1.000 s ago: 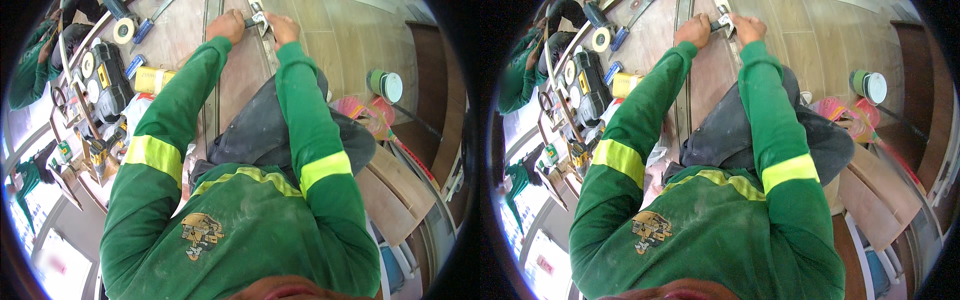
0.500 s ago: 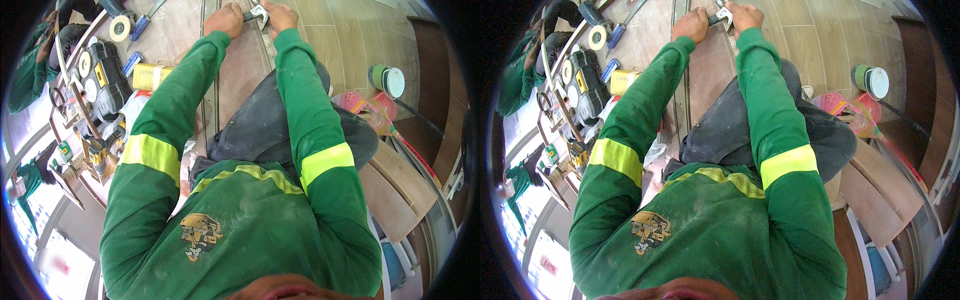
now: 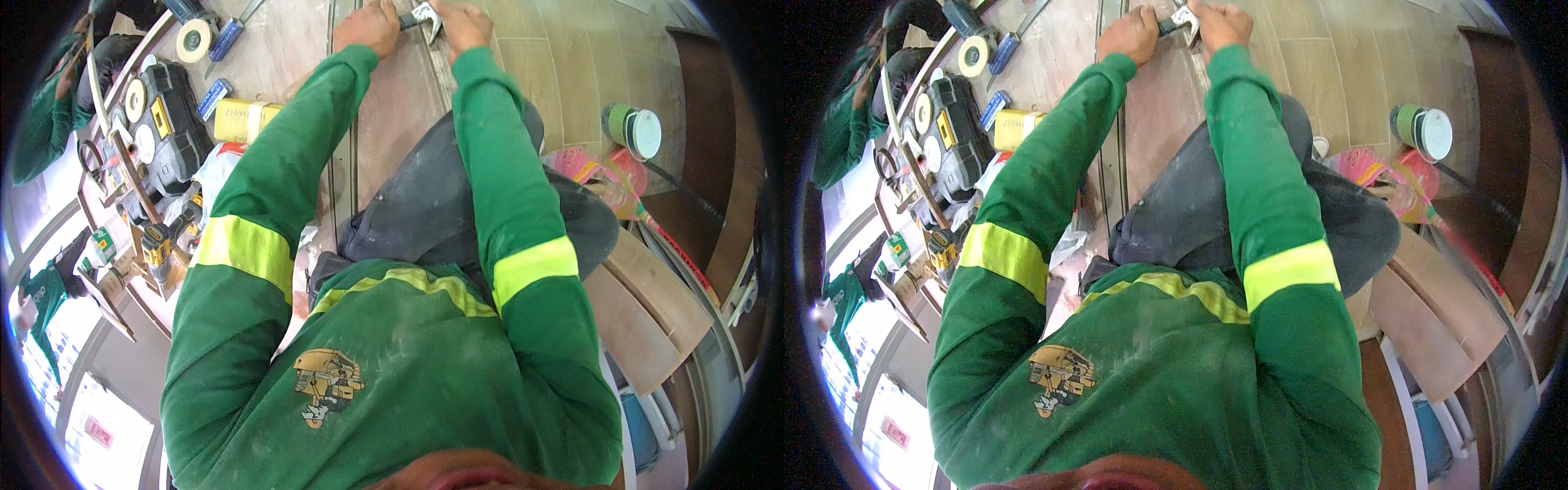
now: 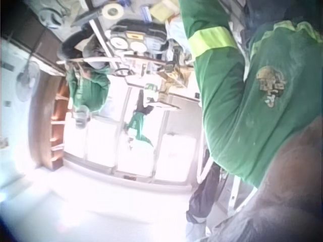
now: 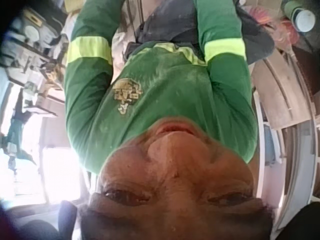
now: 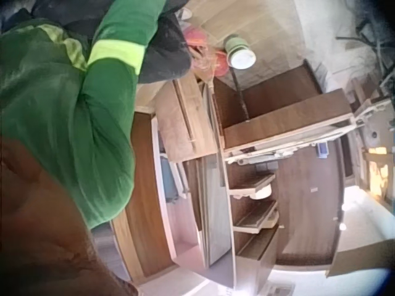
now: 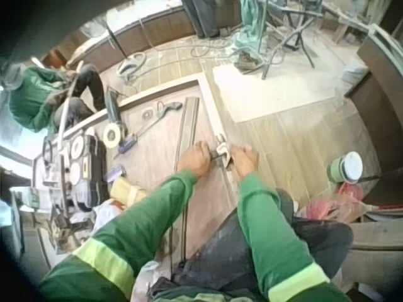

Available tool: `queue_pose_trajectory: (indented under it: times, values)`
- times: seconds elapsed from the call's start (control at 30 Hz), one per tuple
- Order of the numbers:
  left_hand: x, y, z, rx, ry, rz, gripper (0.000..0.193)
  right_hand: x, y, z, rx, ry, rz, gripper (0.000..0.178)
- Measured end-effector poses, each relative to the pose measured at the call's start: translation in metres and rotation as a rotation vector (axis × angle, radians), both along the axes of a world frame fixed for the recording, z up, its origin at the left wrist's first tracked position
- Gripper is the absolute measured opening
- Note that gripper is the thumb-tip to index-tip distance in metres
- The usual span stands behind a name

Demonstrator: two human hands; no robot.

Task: The person is sitting on the floor assembling a wooden furniture frame. They use a hammer to drive nails into the wooden joints to secure the pieces together. The person repeatedly positions the nails and strikes them with the hammer to fasten the frame.

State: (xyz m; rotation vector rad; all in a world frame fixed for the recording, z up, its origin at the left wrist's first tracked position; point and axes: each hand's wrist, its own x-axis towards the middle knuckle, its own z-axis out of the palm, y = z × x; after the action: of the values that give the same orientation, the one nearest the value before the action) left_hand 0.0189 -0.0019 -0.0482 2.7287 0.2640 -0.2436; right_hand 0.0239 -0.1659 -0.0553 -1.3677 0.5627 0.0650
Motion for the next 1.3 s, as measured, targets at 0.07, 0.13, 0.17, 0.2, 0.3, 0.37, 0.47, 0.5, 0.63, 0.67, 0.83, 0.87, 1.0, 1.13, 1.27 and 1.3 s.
queue_pose_trajectory:
  times: [0.07, 0.13, 0.17, 0.2, 0.3, 0.37, 0.47, 0.5, 0.63, 0.67, 0.83, 0.87, 1.0, 1.13, 1.27, 1.3]
  values:
    - [0.002, 0.002, -0.001, -0.021, 0.003, -0.004, 0.056, 0.007, 0.002, 0.004, -0.098, 0.013, -0.021, 0.027]
    - [0.002, 0.002, -0.002, -0.031, -0.012, -0.011, 0.056, -0.018, -0.002, -0.005, -0.12, -0.013, -0.008, 0.028]
    - [0.001, 0.001, -0.003, -0.029, -0.029, -0.016, 0.056, -0.023, -0.004, -0.006, -0.13, -0.027, -0.002, 0.029]
    - [0.003, 0.0, -0.003, -0.027, -0.045, -0.022, 0.055, -0.007, -0.006, -0.006, -0.178, 0.068, 0.035, 0.03]
    - [0.003, 0.011, -0.023, 0.049, -0.113, -0.16, 0.056, 0.01, 0.004, 0.002, 0.095, -0.002, 0.035, 0.016]
    - [0.002, 0.012, -0.034, 0.219, -0.265, -0.349, 0.026, 0.005, -0.008, -0.042, -0.127, -0.072, 0.048, 0.019]
    - [0.001, 0.015, -0.038, 0.245, -0.33, -0.345, 0.027, -0.004, -0.011, -0.031, -0.174, 0.004, 0.09, 0.017]
    - [0.002, 0.017, -0.039, 0.282, -0.353, -0.355, 0.026, 0.006, -0.003, -0.018, -0.082, -0.013, 0.064, 0.017]
    - [0.003, 0.008, -0.025, 0.049, -0.177, -0.173, 0.026, 0.003, 0.0, -0.008, -0.138, -0.021, 0.047, 0.02]
    - [0.003, 0.012, -0.028, 0.154, -0.216, -0.277, 0.029, -0.012, -0.005, -0.008, -0.255, -0.017, 0.073, 0.026]
    - [-0.005, 0.013, -0.034, 0.106, -0.247, -0.246, 0.028, 0.007, 0.006, 0.032, -0.152, -0.001, 0.171, 0.016]
    - [0.001, 0.0, -0.027, 0.057, -0.218, -0.242, 0.027, 0.021, -0.008, -0.029, -0.776, -0.265, 0.031, 0.039]
    - [0.01, 0.011, -0.025, 0.233, -0.265, -0.302, 0.026, -0.012, -0.01, -0.003, -0.495, -0.05, 0.167, 0.04]
    - [0.0, 0.006, -0.018, 0.183, -0.255, -0.344, 0.025, 0.027, -0.013, -0.033, -0.899, -0.354, 0.193, 0.039]
    - [0.006, 0.016, -0.027, 0.166, -0.235, -0.332, 0.026, -0.023, -0.007, 0.001, -0.603, -0.045, 0.237, 0.048]
    - [0.009, 0.015, -0.029, 0.179, -0.269, -0.329, 0.026, -0.008, -0.003, 0.006, -0.658, -0.136, 0.237, 0.046]
